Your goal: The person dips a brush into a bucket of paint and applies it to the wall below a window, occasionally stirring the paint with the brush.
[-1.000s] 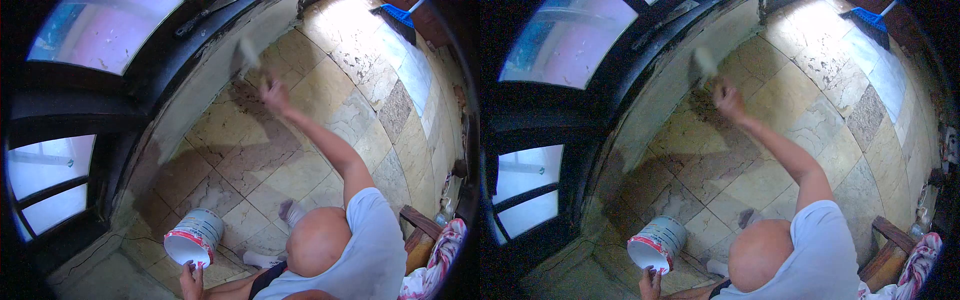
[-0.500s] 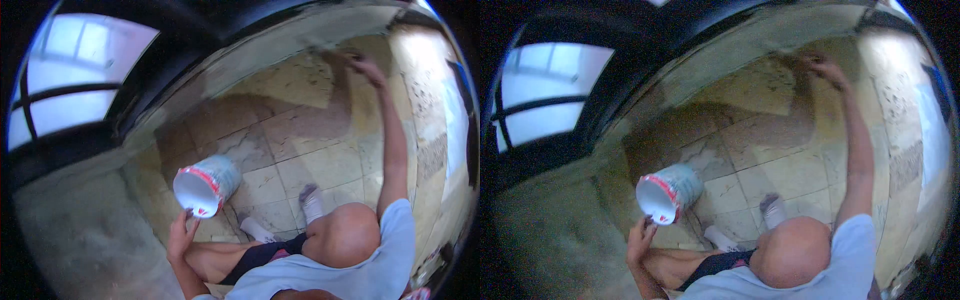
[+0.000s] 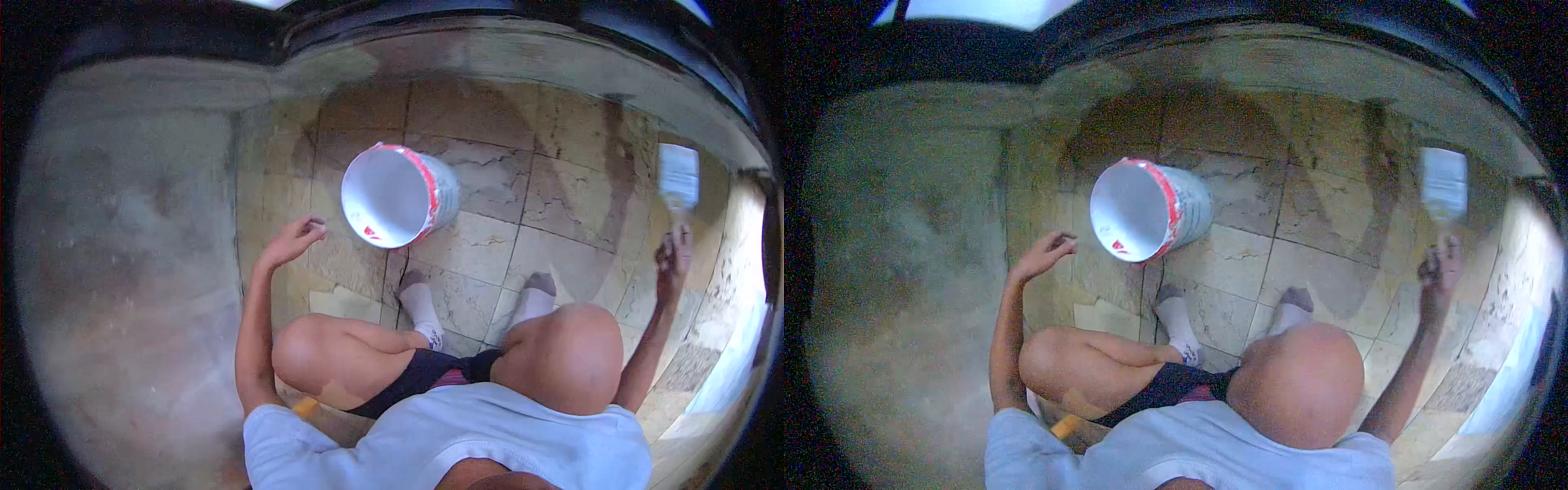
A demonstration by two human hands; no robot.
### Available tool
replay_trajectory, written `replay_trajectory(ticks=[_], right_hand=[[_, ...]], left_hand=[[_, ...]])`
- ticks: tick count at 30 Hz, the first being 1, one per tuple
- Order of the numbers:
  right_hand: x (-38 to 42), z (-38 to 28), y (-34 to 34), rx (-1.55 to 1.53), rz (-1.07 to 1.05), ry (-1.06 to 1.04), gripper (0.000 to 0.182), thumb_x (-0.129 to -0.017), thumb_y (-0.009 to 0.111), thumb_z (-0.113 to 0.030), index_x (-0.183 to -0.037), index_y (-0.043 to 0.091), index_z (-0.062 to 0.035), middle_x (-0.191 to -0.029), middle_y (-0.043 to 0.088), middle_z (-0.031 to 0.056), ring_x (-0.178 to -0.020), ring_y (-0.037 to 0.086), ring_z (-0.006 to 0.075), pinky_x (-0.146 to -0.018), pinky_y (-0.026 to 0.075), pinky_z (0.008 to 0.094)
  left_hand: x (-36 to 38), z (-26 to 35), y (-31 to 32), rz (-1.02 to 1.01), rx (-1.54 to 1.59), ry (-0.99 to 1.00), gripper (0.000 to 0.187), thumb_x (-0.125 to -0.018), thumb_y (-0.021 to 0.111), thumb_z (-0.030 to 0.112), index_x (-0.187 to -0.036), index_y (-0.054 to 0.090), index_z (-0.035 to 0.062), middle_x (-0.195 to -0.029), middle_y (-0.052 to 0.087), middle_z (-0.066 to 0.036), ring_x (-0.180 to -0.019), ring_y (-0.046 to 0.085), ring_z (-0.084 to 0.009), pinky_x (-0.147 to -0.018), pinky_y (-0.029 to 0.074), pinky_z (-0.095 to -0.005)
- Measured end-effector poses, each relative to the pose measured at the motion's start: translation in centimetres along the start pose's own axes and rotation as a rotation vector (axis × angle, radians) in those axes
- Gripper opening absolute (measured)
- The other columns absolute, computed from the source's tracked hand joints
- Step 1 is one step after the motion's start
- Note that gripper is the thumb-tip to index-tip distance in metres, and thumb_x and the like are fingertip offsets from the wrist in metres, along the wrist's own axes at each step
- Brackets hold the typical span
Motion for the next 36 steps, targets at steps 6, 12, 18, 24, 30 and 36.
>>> replay_trajectory(ticks=[6, 12, 18, 24, 30, 36], right_hand=[[0.2, 0.7, 18.9, 0.077, -0.505, 0.191, 0.028, -0.089, 0.056, -0.021, -0.114, 0.047, -0.0108, -0.062, 0.042, -0.0049, -0.049, 0.038, 0.0024, -0.041, 0.028, 0.0171], [-1.1, -2.4, 27.3, 0.168, -0.731, 0.055, 0.026, -0.09, 0.053, -0.02, -0.113, 0.048, -0.0095, -0.063, 0.045, -0.0042, -0.048, 0.038, 0.0024, -0.041, 0.027, 0.0178], [-0.6, -0.5, 26.7, 0.209, -0.726, 0.097, 0.03, -0.089, 0.057, -0.021, -0.115, 0.048, -0.0093, -0.064, 0.043, -0.0048, -0.05, 0.035, 0.0028, -0.043, 0.025, 0.0188], [0.8, 0.8, 26.5, 0.29, -0.717, 0.117, 0.03, -0.088, 0.058, -0.023, -0.112, 0.049, -0.0089, -0.063, 0.043, -0.0044, -0.05, 0.036, 0.0031, -0.042, 0.026, 0.0195], [1.7, 0.6, 26.4, 0.208, -0.689, 0.166, 0.03, -0.087, 0.06, -0.02, -0.111, 0.048, -0.0074, -0.061, 0.042, -0.0049, -0.047, 0.035, 0.0031, -0.04, 0.026, 0.0192], [1.5, 0.1, 25.2, 0.194, -0.68, 0.146, 0.031, -0.087, 0.057, -0.019, -0.114, 0.044, -0.0093, -0.059, 0.041, -0.0045, -0.046, 0.035, 0.0023, -0.038, 0.025, 0.0179]], left_hand=[[0.7, -8.7, 6.5, 0.1, -0.077, -0.182, 0.041, -0.08, 0.064, 0.039, -0.104, 0.062, 0.006, -0.083, 0.067, -0.013, -0.081, 0.064, -0.0199, -0.072, 0.05, -0.0324], [-0.2, -13.3, 16.4, 0.261, -0.207, -0.43, 0.041, -0.067, 0.072, 0.042, -0.092, 0.067, 0.0094, -0.081, 0.066, -0.012, -0.081, 0.064, -0.0288, -0.075, 0.05, -0.0386], [-2.5, -11.1, 20.5, 0.394, 0.022, -0.335, 0.047, -0.067, 0.072, 0.045, -0.097, 0.065, 0.0095, -0.086, 0.065, -0.013, -0.083, 0.062, -0.03, -0.075, 0.049, -0.0397], [-5.8, -8.9, 22.5, 0.305, -0.02, -0.25, 0.056, -0.071, 0.067, 0.053, -0.108, 0.061, 0.0116, -0.1, 0.064, -0.014, -0.095, 0.061, -0.0299, -0.084, 0.047, -0.0409], [-5.9, -9.4, 21.8, 0.377, -0.107, -0.177, 0.036, -0.071, 0.068, 0.041, -0.093, 0.065, 0.0122, -0.09, 0.065, -0.01, -0.088, 0.061, -0.0284, -0.077, 0.048, -0.0408], [-1.3, -13.9, 19.2, 0.44, -0.101, -0.384, 0.038, -0.067, 0.07, 0.037, -0.089, 0.066, 0.0067, -0.086, 0.065, -0.015, -0.082, 0.063, -0.0322, -0.075, 0.049, -0.0427]])
Point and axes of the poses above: each hand's wrist, its own x-axis away from the middle knuckle, its own y-axis out of the palm, z = x × y, the point moved 7 cm from there along -x, towards the middle knuckle
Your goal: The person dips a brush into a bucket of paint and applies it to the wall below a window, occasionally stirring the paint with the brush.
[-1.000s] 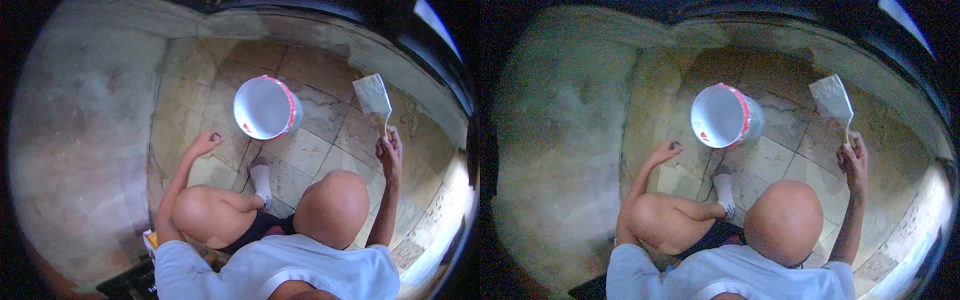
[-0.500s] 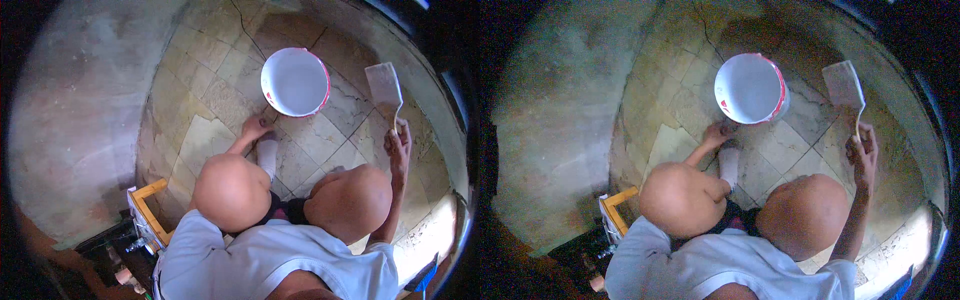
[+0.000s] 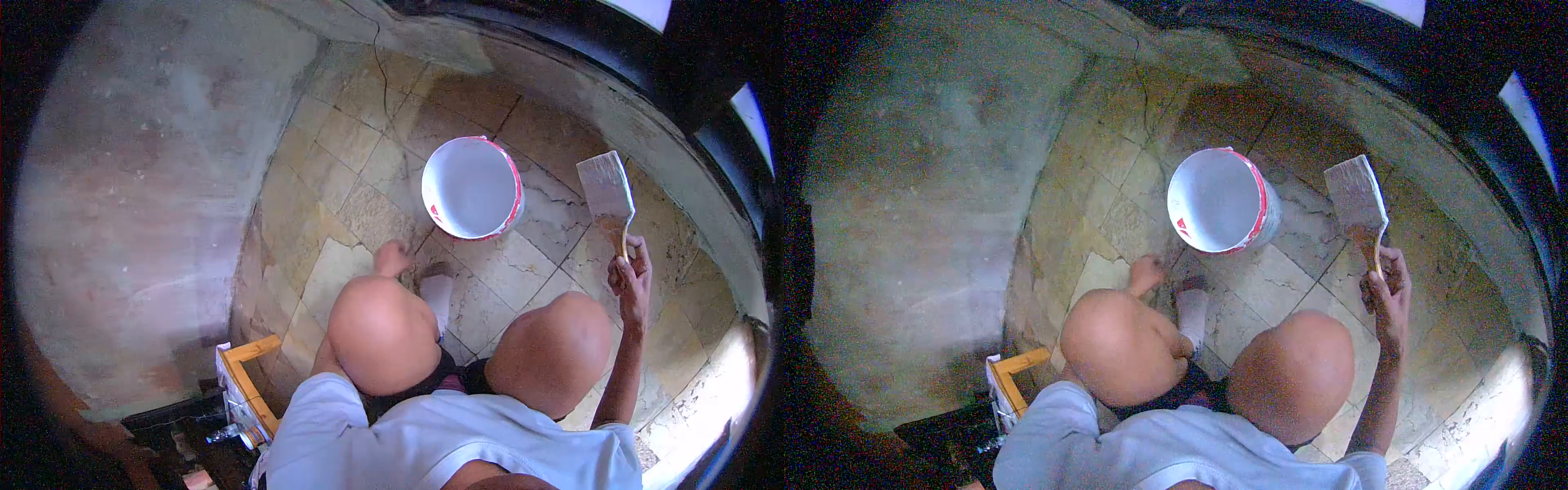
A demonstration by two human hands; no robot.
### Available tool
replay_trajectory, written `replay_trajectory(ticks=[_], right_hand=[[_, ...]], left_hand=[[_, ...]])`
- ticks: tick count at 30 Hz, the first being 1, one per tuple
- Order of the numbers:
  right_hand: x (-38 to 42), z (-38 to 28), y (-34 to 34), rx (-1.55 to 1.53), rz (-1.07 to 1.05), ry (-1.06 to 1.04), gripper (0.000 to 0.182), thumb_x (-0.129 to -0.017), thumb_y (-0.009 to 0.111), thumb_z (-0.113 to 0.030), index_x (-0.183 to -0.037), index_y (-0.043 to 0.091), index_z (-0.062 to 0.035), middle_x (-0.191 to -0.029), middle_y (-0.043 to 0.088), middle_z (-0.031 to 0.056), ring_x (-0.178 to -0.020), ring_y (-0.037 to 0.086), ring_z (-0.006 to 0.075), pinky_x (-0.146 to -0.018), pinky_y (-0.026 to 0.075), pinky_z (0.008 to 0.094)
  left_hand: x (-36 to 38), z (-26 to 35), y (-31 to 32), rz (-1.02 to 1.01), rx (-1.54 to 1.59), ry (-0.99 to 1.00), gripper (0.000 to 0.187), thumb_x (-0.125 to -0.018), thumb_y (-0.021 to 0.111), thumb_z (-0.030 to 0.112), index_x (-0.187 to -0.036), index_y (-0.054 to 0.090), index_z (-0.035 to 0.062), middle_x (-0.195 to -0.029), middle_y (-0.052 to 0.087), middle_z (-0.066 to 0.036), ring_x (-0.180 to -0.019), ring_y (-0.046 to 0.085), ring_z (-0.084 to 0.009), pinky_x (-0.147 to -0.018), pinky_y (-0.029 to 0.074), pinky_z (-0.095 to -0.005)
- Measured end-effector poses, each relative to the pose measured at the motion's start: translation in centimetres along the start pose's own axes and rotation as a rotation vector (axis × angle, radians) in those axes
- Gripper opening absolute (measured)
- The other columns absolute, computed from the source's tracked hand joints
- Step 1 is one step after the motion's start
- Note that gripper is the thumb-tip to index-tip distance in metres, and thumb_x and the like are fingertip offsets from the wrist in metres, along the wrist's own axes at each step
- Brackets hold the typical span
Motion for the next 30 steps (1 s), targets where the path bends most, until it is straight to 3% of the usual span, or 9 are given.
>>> replay_trajectory(ticks=[1, 6, 9, 13, 23, 24, 27, 29, 30], right_hand=[[0.1, -0.5, 0.0, -0.007, -0.02, -0.011, 0.032, -0.087, 0.057, -0.02, -0.114, 0.044, -0.0091, -0.059, 0.041, -0.0043, -0.046, 0.035, 0.0023, -0.039, 0.025, 0.0178], [0.2, -2.3, -0.6, -0.015, -0.003, -0.039, 0.037, -0.087, 0.058, -0.025, -0.116, 0.045, -0.0065, -0.062, 0.044, -0.0034, -0.048, 0.036, 0.0024, -0.041, 0.028, 0.0171], [0.0, -4.1, 0.6, 0.011, -0.018, 0.018, 0.039, -0.086, 0.059, -0.024, -0.119, 0.052, -0.004, -0.075, 0.051, -0.0019, -0.06, 0.045, 0.0049, -0.047, 0.033, 0.0193], [-0.9, -5.0, 3.2, 0.222, -0.028, 0.003, 0.039, -0.087, 0.057, -0.023, -0.119, 0.056, -0.0013, -0.075, 0.055, -0.0003, -0.057, 0.044, 0.0045, -0.047, 0.033, 0.0187], [-4.1, -13.4, 16.3, 0.678, -0.176, 0.235, 0.044, -0.085, 0.061, -0.028, -0.123, 0.051, -0.0094, -0.07, 0.055, -0.001, -0.054, 0.042, 0.0018, -0.046, 0.032, 0.0171], [-4.4, -13.9, 18.0, 0.691, -0.278, 0.22, 0.041, -0.088, 0.056, -0.026, -0.126, 0.049, -0.0109, -0.073, 0.055, -0.0007, -0.057, 0.043, 0.0029, -0.049, 0.034, 0.0176], [-5.0, -13.3, 21.9, 0.771, -0.337, 0.465, 0.039, -0.091, 0.053, -0.024, -0.127, 0.048, -0.0109, -0.076, 0.056, -0.0008, -0.059, 0.044, 0.0044, -0.05, 0.036, 0.0189], [-5.3, -12.2, 24.0, 0.833, -0.376, 0.541, 0.039, -0.091, 0.052, -0.021, -0.128, 0.048, -0.01, -0.077, 0.056, -0.0006, -0.058, 0.045, 0.0061, -0.052, 0.039, 0.0203], [-5.5, -10.9, 24.5, 0.828, -0.379, 0.552, 0.039, -0.09, 0.053, -0.019, -0.128, 0.049, -0.0096, -0.077, 0.056, -0.0008, -0.058, 0.045, 0.0058, -0.052, 0.04, 0.02]], left_hand=[[-0.2, -2.3, -0.2, -0.026, -0.035, -0.102, 0.044, -0.067, 0.071, 0.038, -0.096, 0.066, 0.0047, -0.093, 0.065, -0.018, -0.087, 0.063, -0.0324, -0.079, 0.049, -0.042], [0.7, -11.7, -3.1, -0.063, -0.16, -0.281, 0.034, -0.07, 0.067, 0.03, -0.091, 0.066, 0.0037, -0.087, 0.066, -0.017, -0.079, 0.064, -0.0314, -0.075, 0.05, -0.0406], [1.4, -17.5, -4.9, -0.033, -0.182, -0.379, 0.031, -0.071, 0.064, 0.028, -0.088, 0.066, 0.0024, -0.086, 0.066, -0.017, -0.076, 0.064, -0.0302, -0.072, 0.051, -0.0406], [1.7, -25.9, -4.0, -0.087, -0.157, -0.481, 0.029, -0.072, 0.06, 0.026, -0.085, 0.066, 0.0006, -0.084, 0.067, -0.017, -0.073, 0.065, -0.0285, -0.069, 0.051, -0.0405], [2.1, -46.7, 11.6, -0.733, 0.301, -0.789, 0.027, -0.076, 0.046, 0.016, -0.077, 0.066, -0.0031, -0.08, 0.068, -0.016, -0.061, 0.065, -0.0232, -0.058, 0.052, -0.0371], [1.1, -47.3, 13.3, -0.821, 0.374, -0.841, 0.028, -0.076, 0.043, 0.014, -0.076, 0.066, -0.0033, -0.08, 0.068, -0.016, -0.06, 0.064, -0.0222, -0.056, 0.052, -0.0355], [-3.2, -42.9, 12.4, -1.116, 0.302, -0.591, 0.028, -0.077, 0.042, 0.013, -0.073, 0.064, -0.0038, -0.079, 0.068, -0.017, -0.056, 0.064, -0.0237, -0.052, 0.05, -0.0345], [-7.1, -40.7, 10.3, -0.858, 0.349, -0.599, 0.029, -0.079, 0.045, 0.018, -0.076, 0.064, -0.0036, -0.079, 0.067, -0.017, -0.059, 0.064, -0.0218, -0.053, 0.05, -0.0352], [-9.2, -37.5, 8.1, -0.86, 0.175, -0.418, 0.028, -0.08, 0.046, 0.019, -0.08, 0.064, -0.0025, -0.079, 0.068, -0.016, -0.06, 0.064, -0.0207, -0.054, 0.05, -0.0345]])
Point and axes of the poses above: each hand's wrist, its own x-axis away from the middle knuckle, its own y-axis out of the palm, z = x × y, the point moved 7 cm from there along -x, towards the middle knuckle
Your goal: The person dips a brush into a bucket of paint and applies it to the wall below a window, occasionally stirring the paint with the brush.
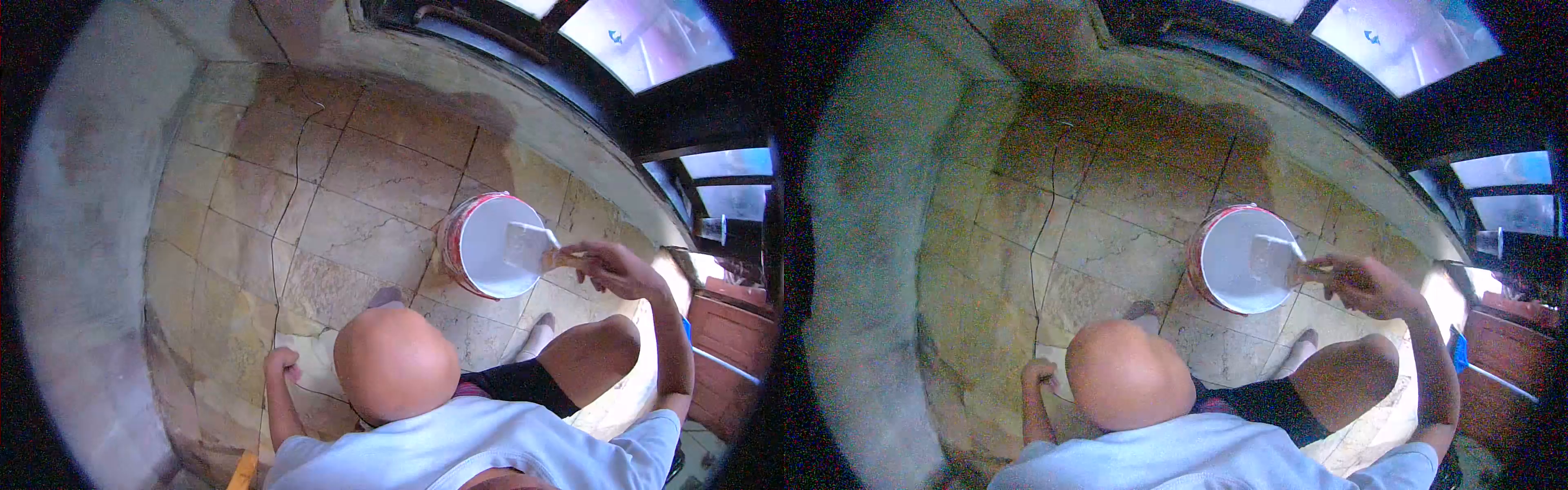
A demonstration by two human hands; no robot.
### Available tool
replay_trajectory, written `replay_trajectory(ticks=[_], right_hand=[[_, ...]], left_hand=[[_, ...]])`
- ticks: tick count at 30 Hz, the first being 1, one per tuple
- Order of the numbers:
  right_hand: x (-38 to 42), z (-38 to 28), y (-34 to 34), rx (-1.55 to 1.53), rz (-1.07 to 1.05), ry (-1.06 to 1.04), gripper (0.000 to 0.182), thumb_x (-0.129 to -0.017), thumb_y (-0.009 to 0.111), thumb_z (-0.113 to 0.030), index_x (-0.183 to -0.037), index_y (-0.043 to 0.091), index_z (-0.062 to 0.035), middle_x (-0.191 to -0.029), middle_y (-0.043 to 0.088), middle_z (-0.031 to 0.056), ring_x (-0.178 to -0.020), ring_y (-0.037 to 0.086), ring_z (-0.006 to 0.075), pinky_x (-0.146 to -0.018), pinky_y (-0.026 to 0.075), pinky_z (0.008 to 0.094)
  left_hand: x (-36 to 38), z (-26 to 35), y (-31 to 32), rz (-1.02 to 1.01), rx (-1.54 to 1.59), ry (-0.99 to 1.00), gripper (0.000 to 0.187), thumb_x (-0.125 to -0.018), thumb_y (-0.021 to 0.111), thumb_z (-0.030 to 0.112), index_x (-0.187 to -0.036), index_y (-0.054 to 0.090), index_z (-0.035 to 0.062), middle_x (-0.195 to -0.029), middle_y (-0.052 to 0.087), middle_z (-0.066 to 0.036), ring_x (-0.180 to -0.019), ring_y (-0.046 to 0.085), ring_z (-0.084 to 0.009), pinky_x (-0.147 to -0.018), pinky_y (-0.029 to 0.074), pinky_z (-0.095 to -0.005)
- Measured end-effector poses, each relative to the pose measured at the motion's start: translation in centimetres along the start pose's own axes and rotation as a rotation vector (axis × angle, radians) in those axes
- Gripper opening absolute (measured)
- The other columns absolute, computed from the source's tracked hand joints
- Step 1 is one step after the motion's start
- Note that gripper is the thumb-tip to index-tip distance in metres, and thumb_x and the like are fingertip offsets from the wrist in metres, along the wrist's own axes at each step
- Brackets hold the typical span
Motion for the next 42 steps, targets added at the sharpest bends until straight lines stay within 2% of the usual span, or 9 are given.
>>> replay_trajectory(ticks=[3, 6, 8, 9, 12, 18, 25, 37, 42], right_hand=[[-1.7, -2.2, 2.2, 0.145, -0.016, 0.019, 0.038, -0.086, 0.051, -0.009, -0.124, 0.052, -0.0095, -0.073, 0.058, 0.0016, -0.057, 0.049, 0.0088, -0.054, 0.043, 0.0243], [-4.0, -2.7, 2.6, 0.405, 0.02, -0.08, 0.034, -0.082, 0.05, -0.005, -0.116, 0.056, -0.0056, -0.069, 0.06, 0.0071, -0.06, 0.057, 0.0145, -0.057, 0.046, 0.0314], [-5.4, -2.9, 2.7, 0.447, 0.018, -0.154, 0.031, -0.082, 0.051, -0.005, -0.113, 0.058, -0.0044, -0.071, 0.062, 0.0079, -0.062, 0.058, 0.0153, -0.057, 0.046, 0.0325], [-5.8, -3.0, 2.9, 0.459, 0.015, -0.197, 0.029, -0.082, 0.051, -0.004, -0.111, 0.059, -0.0038, -0.072, 0.062, 0.0083, -0.063, 0.059, 0.0157, -0.058, 0.046, 0.033], [-7.2, -1.4, 3.2, 0.288, 0.006, -0.193, 0.028, -0.086, 0.053, -0.008, -0.112, 0.06, -0.0037, -0.076, 0.064, 0.0101, -0.068, 0.062, 0.0162, -0.062, 0.047, 0.0328], [-7.3, -0.7, 4.1, 0.177, 0.038, -0.295, 0.032, -0.087, 0.055, -0.017, -0.117, 0.059, -0.0081, -0.081, 0.065, 0.014, -0.071, 0.061, 0.0163, -0.066, 0.048, 0.0322], [-7.6, 2.5, 5.2, 0.221, 0.332, -0.397, 0.025, -0.081, 0.06, -0.013, -0.104, 0.064, -0.0033, -0.085, 0.064, 0.0206, -0.078, 0.061, 0.037, -0.069, 0.047, 0.0421], [-8.4, 8.6, 5.6, 0.318, 0.451, -0.356, 0.017, -0.082, 0.059, -0.012, -0.094, 0.061, -0.0012, -0.083, 0.063, 0.0187, -0.075, 0.059, 0.0391, -0.066, 0.046, 0.0439], [-5.7, 9.4, 4.3, 0.24, 0.46, -0.327, 0.017, -0.083, 0.058, -0.01, -0.097, 0.063, -0.0016, -0.085, 0.065, 0.0172, -0.077, 0.061, 0.0367, -0.066, 0.048, 0.0397]], left_hand=[[8.2, 14.5, -4.5, 0.087, -0.469, 0.326, 0.028, -0.081, 0.052, 0.023, -0.093, 0.064, 0.0005, -0.08, 0.068, -0.014, -0.063, 0.065, -0.0175, -0.057, 0.051, -0.0324], [16.2, 27.2, -5.9, 0.095, 0.156, 0.87, 0.037, -0.08, 0.065, 0.03, -0.103, 0.058, 0.0016, -0.084, 0.066, -0.013, -0.074, 0.065, -0.0208, -0.064, 0.051, -0.0327], [19.6, 33.7, -4.5, 0.155, -0.002, 1.073, 0.041, -0.081, 0.066, 0.034, -0.106, 0.056, 0.0023, -0.089, 0.065, -0.012, -0.077, 0.064, -0.0198, -0.067, 0.051, -0.032], [21.7, 36.5, -3.0, 0.01, 0.017, 1.185, 0.043, -0.082, 0.065, 0.036, -0.108, 0.055, 0.0023, -0.093, 0.064, -0.012, -0.079, 0.064, -0.0198, -0.069, 0.051, -0.032], [27.9, 41.5, 0.0, -0.428, 0.113, 1.172, 0.048, -0.086, 0.059, 0.041, -0.114, 0.051, 0.0023, -0.109, 0.059, -0.015, -0.084, 0.063, -0.0252, -0.077, 0.05, -0.0359], [30.2, 45.5, 2.4, -0.268, -0.315, 1.538, 0.052, -0.089, 0.056, 0.039, -0.121, 0.046, -0.0003, -0.112, 0.057, -0.018, -0.098, 0.058, -0.0282, -0.086, 0.046, -0.0362], [31.9, 46.0, 4.9, -0.331, -0.258, 1.415, 0.05, -0.09, 0.056, 0.033, -0.124, 0.044, -0.001, -0.12, 0.053, -0.02, -0.109, 0.054, -0.0274, -0.093, 0.043, -0.0372], [32.1, 44.2, 13.8, -0.699, -0.391, 1.348, 0.059, -0.09, 0.054, 0.028, -0.135, 0.03, -0.002, -0.134, 0.04, -0.021, -0.125, 0.04, -0.0292, -0.102, 0.035, -0.0395], [32.2, 44.2, 14.9, -0.668, -0.617, 1.245, 0.057, -0.089, 0.056, 0.032, -0.132, 0.036, 0.0004, -0.13, 0.045, -0.02, -0.118, 0.047, -0.0293, -0.098, 0.04, -0.0383]])
Point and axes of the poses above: each hand's wrist, its own x-axis away from the middle knuckle, its own y-axis out of the palm, z = x × y, the point moved 7 cm from there along -x, towards the middle knuckle
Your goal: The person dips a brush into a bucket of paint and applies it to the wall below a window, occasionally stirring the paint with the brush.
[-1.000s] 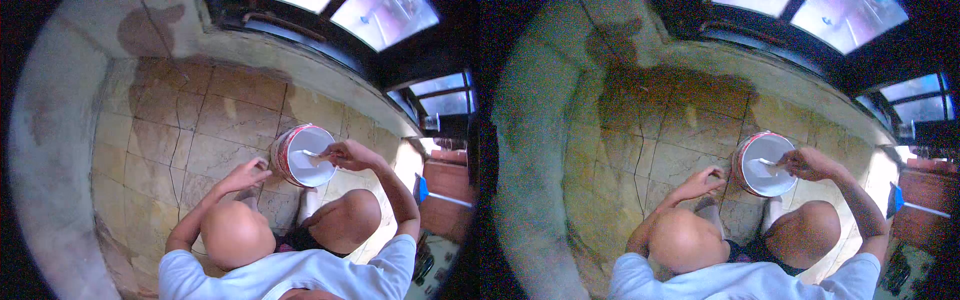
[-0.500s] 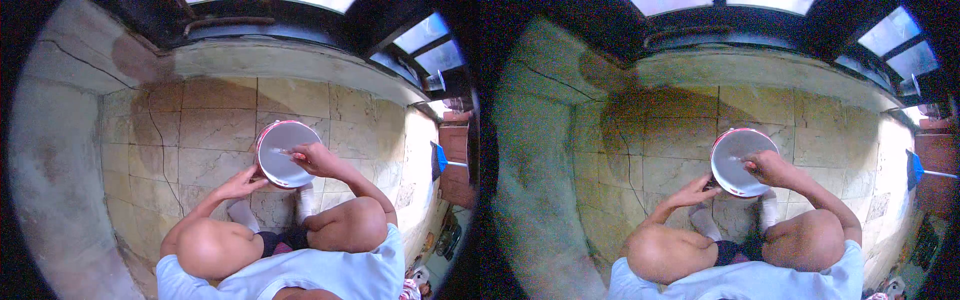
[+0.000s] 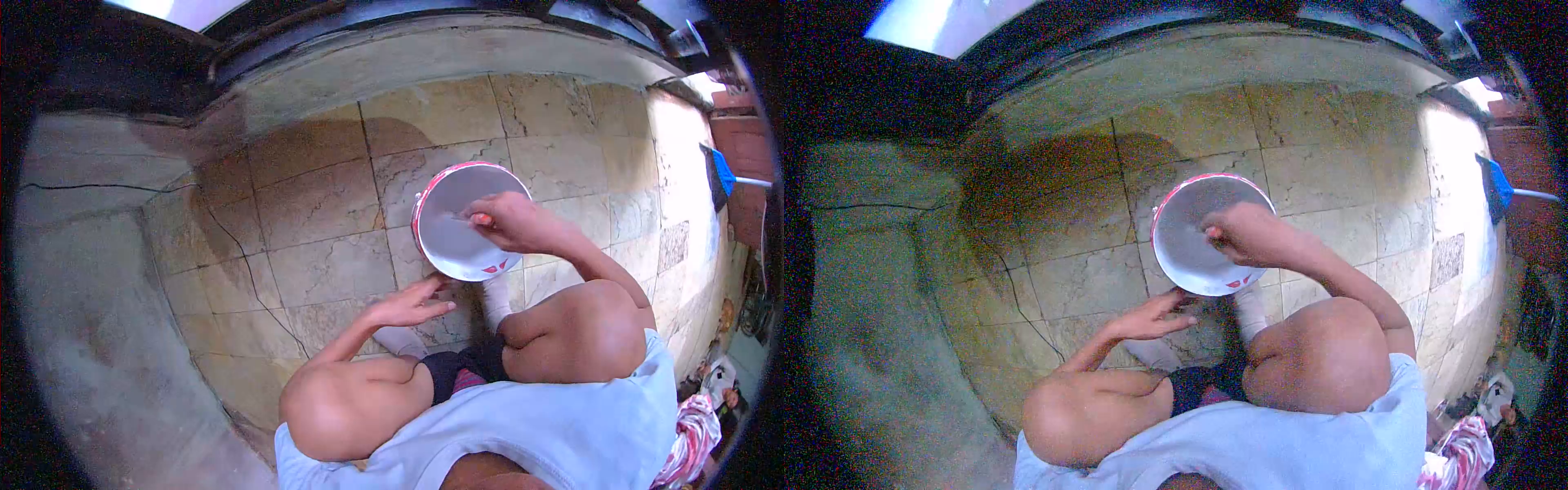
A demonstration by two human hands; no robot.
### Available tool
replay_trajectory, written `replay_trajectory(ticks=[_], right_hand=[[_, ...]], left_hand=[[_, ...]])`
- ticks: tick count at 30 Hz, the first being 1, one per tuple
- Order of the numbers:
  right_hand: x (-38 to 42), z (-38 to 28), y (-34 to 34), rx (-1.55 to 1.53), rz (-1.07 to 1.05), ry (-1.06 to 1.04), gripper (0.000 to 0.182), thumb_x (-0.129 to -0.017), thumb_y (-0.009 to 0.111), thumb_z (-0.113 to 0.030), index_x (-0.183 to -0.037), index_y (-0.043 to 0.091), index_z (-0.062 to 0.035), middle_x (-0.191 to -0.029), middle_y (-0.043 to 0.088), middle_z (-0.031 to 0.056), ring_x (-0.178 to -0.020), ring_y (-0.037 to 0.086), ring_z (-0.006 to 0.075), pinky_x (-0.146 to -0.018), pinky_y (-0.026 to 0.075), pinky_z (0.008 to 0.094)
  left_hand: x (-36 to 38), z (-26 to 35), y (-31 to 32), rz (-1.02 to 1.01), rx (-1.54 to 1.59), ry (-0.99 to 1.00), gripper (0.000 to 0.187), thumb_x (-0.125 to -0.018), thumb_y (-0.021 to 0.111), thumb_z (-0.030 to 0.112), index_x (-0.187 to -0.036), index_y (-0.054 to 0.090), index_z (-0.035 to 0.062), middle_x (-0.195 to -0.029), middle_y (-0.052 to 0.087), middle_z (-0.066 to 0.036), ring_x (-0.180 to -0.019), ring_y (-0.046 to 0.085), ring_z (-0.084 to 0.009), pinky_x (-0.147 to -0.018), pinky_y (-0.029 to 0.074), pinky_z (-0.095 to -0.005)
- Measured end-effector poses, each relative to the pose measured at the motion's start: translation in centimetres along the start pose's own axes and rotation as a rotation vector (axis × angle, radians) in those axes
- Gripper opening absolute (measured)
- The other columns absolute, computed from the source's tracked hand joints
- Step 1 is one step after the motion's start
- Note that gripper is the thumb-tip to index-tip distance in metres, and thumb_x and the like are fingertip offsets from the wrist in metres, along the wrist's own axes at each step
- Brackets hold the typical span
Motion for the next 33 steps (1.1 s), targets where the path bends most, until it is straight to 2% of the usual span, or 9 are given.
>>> replay_trajectory(ticks=[3, 5, 7, 9, 15, 20, 26, 32, 33], right_hand=[[2.0, -1.0, -4.2, -0.129, 0.11, 0.082, 0.016, -0.084, 0.058, -0.011, -0.097, 0.063, -0.0023, -0.08, 0.065, 0.0158, -0.073, 0.063, 0.0286, -0.065, 0.048, 0.0356], [2.9, 1.0, -5.0, -0.155, 0.148, 0.168, 0.017, -0.089, 0.056, -0.017, -0.096, 0.064, -0.0042, -0.07, 0.062, 0.0116, -0.065, 0.059, 0.0173, -0.061, 0.046, 0.0313], [4.0, 2.6, -5.9, -0.361, 0.288, 0.223, 0.033, -0.096, 0.046, -0.029, -0.091, 0.066, -0.0035, -0.059, 0.05, -0.0004, -0.054, 0.045, 0.008, -0.05, 0.038, 0.0236], [4.7, 4.4, -6.8, -0.62, 0.436, 0.214, 0.039, -0.097, 0.044, -0.033, -0.089, 0.065, -0.0009, -0.058, 0.047, -0.0029, -0.05, 0.039, 0.0064, -0.046, 0.033, 0.0219], [5.4, 6.2, -7.1, -0.794, 0.538, 0.263, 0.047, -0.096, 0.04, -0.041, -0.087, 0.061, 0.0, -0.057, 0.046, -0.0023, -0.047, 0.037, 0.0043, -0.044, 0.029, 0.0203], [4.8, 5.1, -6.4, -0.829, 0.405, 0.125, 0.041, -0.096, 0.044, -0.038, -0.088, 0.063, -0.0026, -0.067, 0.055, -0.0002, -0.054, 0.043, 0.0049, -0.047, 0.034, 0.0211], [3.6, 0.7, -3.0, -0.516, 0.098, 0.005, 0.031, -0.093, 0.053, -0.029, -0.091, 0.066, -0.0019, -0.07, 0.059, 0.0006, -0.06, 0.047, 0.0081, -0.055, 0.039, 0.0238], [3.7, 1.9, -3.6, -0.591, -0.024, 0.197, 0.032, -0.092, 0.052, -0.033, -0.092, 0.066, -0.0036, -0.077, 0.065, 0.0079, -0.072, 0.057, 0.0147, -0.067, 0.045, 0.0312], [3.7, 1.7, -3.6, -0.558, 0.003, 0.135, 0.033, -0.093, 0.052, -0.034, -0.091, 0.065, -0.0034, -0.076, 0.064, 0.0074, -0.07, 0.056, 0.0143, -0.066, 0.045, 0.031]], left_hand=[[0.0, 0.0, -0.9, -0.046, 0.025, 0.001, 0.051, -0.089, 0.057, 0.032, -0.126, 0.042, -0.0002, -0.123, 0.052, -0.018, -0.109, 0.053, -0.0275, -0.093, 0.043, -0.0372], [0.6, -0.8, -1.2, -0.021, 0.063, 0.022, 0.046, -0.089, 0.057, 0.029, -0.122, 0.046, -0.0004, -0.117, 0.056, -0.016, -0.104, 0.057, -0.0254, -0.091, 0.045, -0.0362], [0.9, -1.5, -1.7, 0.057, 0.101, 0.014, 0.039, -0.089, 0.058, 0.023, -0.119, 0.048, -0.0002, -0.111, 0.06, -0.013, -0.099, 0.059, -0.0228, -0.089, 0.046, -0.0351], [1.3, -0.5, -2.6, 0.14, 0.274, -0.021, 0.035, -0.088, 0.059, 0.017, -0.117, 0.049, 0.0007, -0.11, 0.059, -0.011, -0.1, 0.058, -0.0207, -0.09, 0.045, -0.034], [2.4, 0.2, -4.2, 0.296, 0.437, 0.054, 0.027, -0.089, 0.056, 0.008, -0.113, 0.047, 0.0012, -0.108, 0.056, -0.009, -0.106, 0.054, -0.0177, -0.093, 0.043, -0.0334], [2.0, 0.8, -4.3, 0.297, 0.546, 0.086, 0.024, -0.09, 0.053, 0.008, -0.112, 0.045, 0.0013, -0.108, 0.055, -0.009, -0.105, 0.053, -0.0182, -0.094, 0.042, -0.0339], [1.5, 0.3, -4.1, 0.278, 0.59, 0.098, 0.02, -0.093, 0.05, 0.014, -0.109, 0.045, 0.0028, -0.106, 0.055, -0.009, -0.104, 0.054, -0.0188, -0.091, 0.043, -0.035], [1.7, 1.0, -4.1, 0.25, 0.805, 0.151, 0.017, -0.094, 0.049, 0.017, -0.105, 0.046, 0.0042, -0.103, 0.059, -0.011, -0.102, 0.056, -0.0202, -0.092, 0.043, -0.0359], [1.8, 1.1, -4.1, 0.252, 0.839, 0.163, 0.017, -0.094, 0.048, 0.017, -0.104, 0.047, 0.0044, -0.102, 0.059, -0.012, -0.102, 0.056, -0.0205, -0.091, 0.043, -0.036]])
Point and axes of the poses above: each hand's wrist, its own x-axis away from the middle knuckle, its own y-axis out of the palm, z = x × y, the point moved 7 cm from there along -x, towards the middle knuckle
